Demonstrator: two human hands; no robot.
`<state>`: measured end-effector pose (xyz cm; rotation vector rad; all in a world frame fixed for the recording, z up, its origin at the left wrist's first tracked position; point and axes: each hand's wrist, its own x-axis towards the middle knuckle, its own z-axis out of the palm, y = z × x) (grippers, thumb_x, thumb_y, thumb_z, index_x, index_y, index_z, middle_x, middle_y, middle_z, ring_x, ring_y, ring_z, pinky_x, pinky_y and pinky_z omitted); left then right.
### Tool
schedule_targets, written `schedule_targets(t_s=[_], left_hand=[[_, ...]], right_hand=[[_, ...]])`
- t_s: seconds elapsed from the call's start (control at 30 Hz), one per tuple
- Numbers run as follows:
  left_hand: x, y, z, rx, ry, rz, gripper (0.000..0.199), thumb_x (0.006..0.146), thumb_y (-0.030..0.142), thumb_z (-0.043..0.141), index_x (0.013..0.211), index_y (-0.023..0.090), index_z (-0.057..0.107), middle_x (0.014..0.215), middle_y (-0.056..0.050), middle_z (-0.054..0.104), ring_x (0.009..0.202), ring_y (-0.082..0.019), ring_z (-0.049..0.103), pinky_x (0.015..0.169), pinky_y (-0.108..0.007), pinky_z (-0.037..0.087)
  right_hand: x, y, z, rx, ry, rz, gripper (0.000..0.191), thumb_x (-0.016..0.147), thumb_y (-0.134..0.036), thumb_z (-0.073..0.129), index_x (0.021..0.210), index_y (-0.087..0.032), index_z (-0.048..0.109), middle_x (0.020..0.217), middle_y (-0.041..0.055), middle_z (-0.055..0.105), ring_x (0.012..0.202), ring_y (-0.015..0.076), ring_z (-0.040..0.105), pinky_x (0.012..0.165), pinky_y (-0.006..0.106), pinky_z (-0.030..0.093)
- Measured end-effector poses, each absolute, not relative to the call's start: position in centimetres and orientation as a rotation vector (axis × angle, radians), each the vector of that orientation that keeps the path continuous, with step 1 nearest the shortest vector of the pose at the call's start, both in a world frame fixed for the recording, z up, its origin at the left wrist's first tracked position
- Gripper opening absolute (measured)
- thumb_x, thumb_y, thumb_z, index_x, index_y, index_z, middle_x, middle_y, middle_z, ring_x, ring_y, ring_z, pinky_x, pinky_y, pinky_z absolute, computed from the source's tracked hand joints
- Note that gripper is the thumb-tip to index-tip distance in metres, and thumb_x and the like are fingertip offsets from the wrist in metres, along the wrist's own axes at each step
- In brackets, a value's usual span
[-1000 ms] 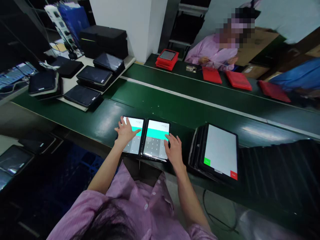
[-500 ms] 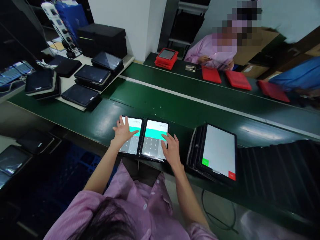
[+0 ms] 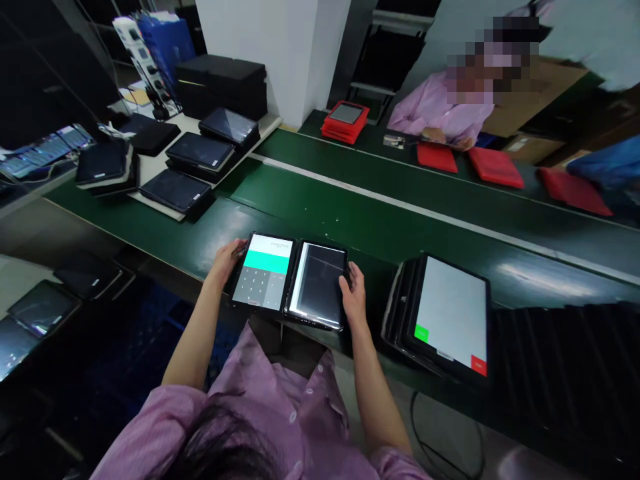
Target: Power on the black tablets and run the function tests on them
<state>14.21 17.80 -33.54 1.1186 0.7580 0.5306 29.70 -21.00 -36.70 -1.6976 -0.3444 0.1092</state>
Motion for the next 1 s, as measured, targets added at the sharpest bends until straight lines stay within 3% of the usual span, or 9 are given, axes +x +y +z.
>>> schedule_targets(t_s=[0.2,0.4,0.6,0.77,1.0], left_hand=[[15.2,17.0,-34.4,1.053,0.775,0.587,0.036,0.065,0.050,0.090,0.086,0.022,0.081,0.104,-0.008,0.085,0.124,-0.033,0.074,0.101,-0.039,0.058],[15.9,17.0,-33.2,1.141,0.794,0.500,0.041,0.057,0.047,0.095,0.087,0.023,0.082,0.088,-0.005,0.081,0.092,-0.027,0.076,0.079,-0.034,0.057],[16.2,17.2,-32.0,1.230,0.802,0.434,0.040,0.061,0.048,0.096,0.087,0.021,0.080,0.084,-0.004,0.078,0.081,-0.022,0.071,0.067,-0.028,0.050],[16.1,17.0,-32.2,1.280,0.809,0.433,0.046,0.059,0.043,0.096,0.097,0.021,0.082,0.087,-0.005,0.080,0.081,-0.023,0.072,0.073,-0.032,0.054],[16.2,17.0,-32.8,1.204,0.829,0.484,0.038,0.061,0.046,0.089,0.089,0.022,0.079,0.089,-0.004,0.078,0.090,-0.024,0.072,0.079,-0.031,0.054]], right_hand=[[33.7,-18.1,-38.5,-1.554,-0.260,0.186,0.101,0.083,-0.074,0.077,0.163,-0.021,0.049,0.175,0.0174,0.048,0.165,0.0352,0.042,0.141,0.058,0.027],[36.4,-17.0,-37.9,-1.542,-0.304,0.205,0.093,0.078,-0.067,0.080,0.159,-0.025,0.058,0.170,0.0115,0.056,0.161,0.0348,0.046,0.138,0.055,0.033],[36.9,-17.0,-38.1,-1.544,-0.308,0.215,0.086,0.078,-0.058,0.081,0.156,-0.028,0.061,0.167,0.0093,0.060,0.154,0.0335,0.055,0.134,0.054,0.039],[36.9,-17.3,-38.1,-1.516,-0.300,0.207,0.084,0.082,-0.060,0.077,0.157,-0.024,0.062,0.165,0.0116,0.062,0.156,0.0347,0.053,0.135,0.056,0.038],[36.1,-17.8,-37.6,-1.499,-0.311,0.221,0.083,0.089,-0.059,0.072,0.162,-0.023,0.058,0.170,0.0094,0.058,0.163,0.0328,0.046,0.138,0.053,0.032]])
